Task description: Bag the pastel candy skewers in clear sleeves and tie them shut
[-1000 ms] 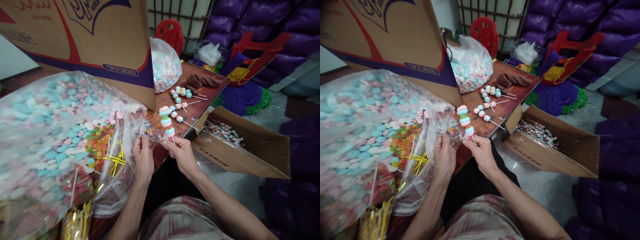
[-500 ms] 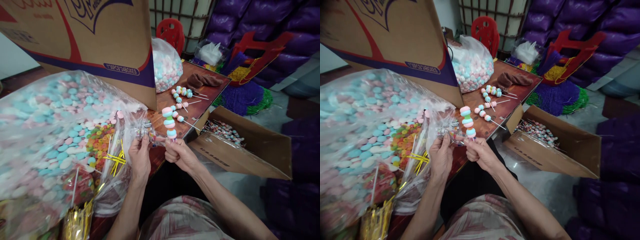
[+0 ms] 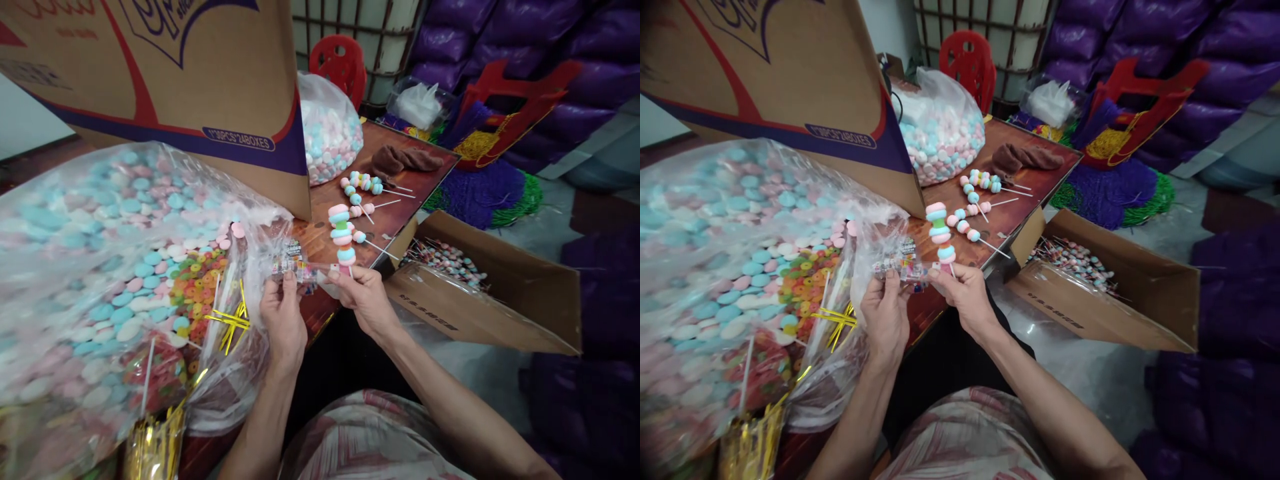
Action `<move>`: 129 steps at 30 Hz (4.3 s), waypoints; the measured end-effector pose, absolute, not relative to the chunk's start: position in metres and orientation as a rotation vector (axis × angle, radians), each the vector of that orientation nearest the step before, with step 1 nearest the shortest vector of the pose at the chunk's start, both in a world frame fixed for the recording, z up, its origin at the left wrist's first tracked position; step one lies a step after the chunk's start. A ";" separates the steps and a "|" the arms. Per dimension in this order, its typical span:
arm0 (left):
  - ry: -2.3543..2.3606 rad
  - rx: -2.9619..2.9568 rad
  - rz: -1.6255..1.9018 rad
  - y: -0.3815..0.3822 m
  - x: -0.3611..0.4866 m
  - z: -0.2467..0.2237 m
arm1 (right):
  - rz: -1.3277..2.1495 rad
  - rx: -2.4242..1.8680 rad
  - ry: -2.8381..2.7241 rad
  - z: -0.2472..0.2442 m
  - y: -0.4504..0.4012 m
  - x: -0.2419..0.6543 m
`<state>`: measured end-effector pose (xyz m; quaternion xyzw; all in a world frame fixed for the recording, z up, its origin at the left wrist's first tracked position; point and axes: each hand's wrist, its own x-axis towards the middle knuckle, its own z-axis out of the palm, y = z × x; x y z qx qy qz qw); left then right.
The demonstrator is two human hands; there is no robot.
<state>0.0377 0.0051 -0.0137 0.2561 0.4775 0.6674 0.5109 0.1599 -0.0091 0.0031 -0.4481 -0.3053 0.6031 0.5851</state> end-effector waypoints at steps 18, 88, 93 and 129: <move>1.027 0.242 1.574 0.026 0.020 -0.001 | 0.827 -1.445 -1.321 0.008 -0.054 0.211; 1.188 0.815 1.731 0.023 0.026 -0.018 | 0.771 -1.496 -1.732 0.004 -0.062 0.222; 1.122 0.777 1.675 0.022 0.028 -0.013 | 0.849 -1.519 -1.671 0.002 -0.060 0.221; 0.837 0.426 1.474 0.015 0.058 -0.003 | 1.522 -1.231 -1.284 0.001 -0.064 0.176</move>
